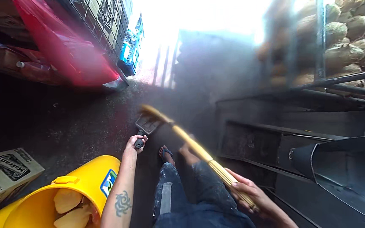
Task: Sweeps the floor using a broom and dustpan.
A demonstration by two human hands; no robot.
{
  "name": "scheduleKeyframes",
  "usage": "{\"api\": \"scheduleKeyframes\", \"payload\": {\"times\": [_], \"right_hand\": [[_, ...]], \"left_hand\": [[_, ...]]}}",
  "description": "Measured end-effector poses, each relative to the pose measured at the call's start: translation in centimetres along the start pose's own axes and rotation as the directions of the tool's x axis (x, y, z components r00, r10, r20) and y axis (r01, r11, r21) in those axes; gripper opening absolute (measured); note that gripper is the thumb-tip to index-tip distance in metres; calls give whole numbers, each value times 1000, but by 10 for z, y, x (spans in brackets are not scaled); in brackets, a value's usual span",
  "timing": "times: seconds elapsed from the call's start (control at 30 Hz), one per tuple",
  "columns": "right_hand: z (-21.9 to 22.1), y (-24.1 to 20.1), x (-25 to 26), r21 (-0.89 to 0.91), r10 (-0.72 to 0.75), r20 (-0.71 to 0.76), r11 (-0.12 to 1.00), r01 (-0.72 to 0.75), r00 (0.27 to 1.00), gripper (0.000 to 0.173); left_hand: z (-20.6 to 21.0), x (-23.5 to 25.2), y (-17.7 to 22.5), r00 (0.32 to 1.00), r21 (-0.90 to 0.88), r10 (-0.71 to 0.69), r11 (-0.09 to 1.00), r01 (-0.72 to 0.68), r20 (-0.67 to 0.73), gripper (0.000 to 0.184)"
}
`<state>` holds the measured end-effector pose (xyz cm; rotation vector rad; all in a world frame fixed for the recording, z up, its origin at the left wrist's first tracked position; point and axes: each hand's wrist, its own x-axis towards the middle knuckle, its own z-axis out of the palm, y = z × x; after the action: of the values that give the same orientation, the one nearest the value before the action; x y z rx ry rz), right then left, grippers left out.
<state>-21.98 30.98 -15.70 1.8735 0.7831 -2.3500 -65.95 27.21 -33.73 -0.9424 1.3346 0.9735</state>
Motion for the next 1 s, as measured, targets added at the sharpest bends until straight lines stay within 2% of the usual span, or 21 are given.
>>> {"api": "scheduleKeyframes", "payload": {"times": [0.1,0.23,0.3,0.4,0.47,0.53,0.67,0.77,0.83,0.93,1.0], "right_hand": [[-12,-28,3,-80,-30,-40,996,27,999,73],[9,-64,85,-163,35,-77,986,-47,996,66],[34,-60,126,-181,98,-81,977,-111,992,63],[73,-13,154,-206,204,-18,957,-203,979,60],[84,22,145,-200,241,57,954,-226,969,60],[76,44,111,-200,239,128,957,-211,963,65],[21,37,12,-256,97,106,964,-67,990,73],[-21,2,-23,-318,-82,77,943,103,994,75],[-31,-38,-7,-414,-204,72,884,216,976,80],[-7,-125,70,-585,-307,79,756,293,949,79],[24,-184,139,-617,-316,58,734,283,947,69]], "left_hand": [[-45,-6,-9,999,-2,-33,999,33,35,14],[-89,-21,-24,997,17,-64,998,64,-30,15],[-100,-21,-30,996,3,-60,998,61,-68,15],[-109,-6,-36,995,-17,-49,999,48,-92,14],[-109,1,-37,994,1,-52,999,52,-92,14],[-108,4,-37,994,6,-57,998,58,-93,15],[-117,0,-40,994,-41,-62,997,58,-93,15],[-129,-7,-49,995,-69,-50,997,44,-89,17],[-131,-16,-58,995,-110,-47,993,37,-88,18],[-133,-25,-74,996,-207,-42,978,26,-73,21],[-134,-21,-82,997,-278,-37,961,16,-72,20]]}}
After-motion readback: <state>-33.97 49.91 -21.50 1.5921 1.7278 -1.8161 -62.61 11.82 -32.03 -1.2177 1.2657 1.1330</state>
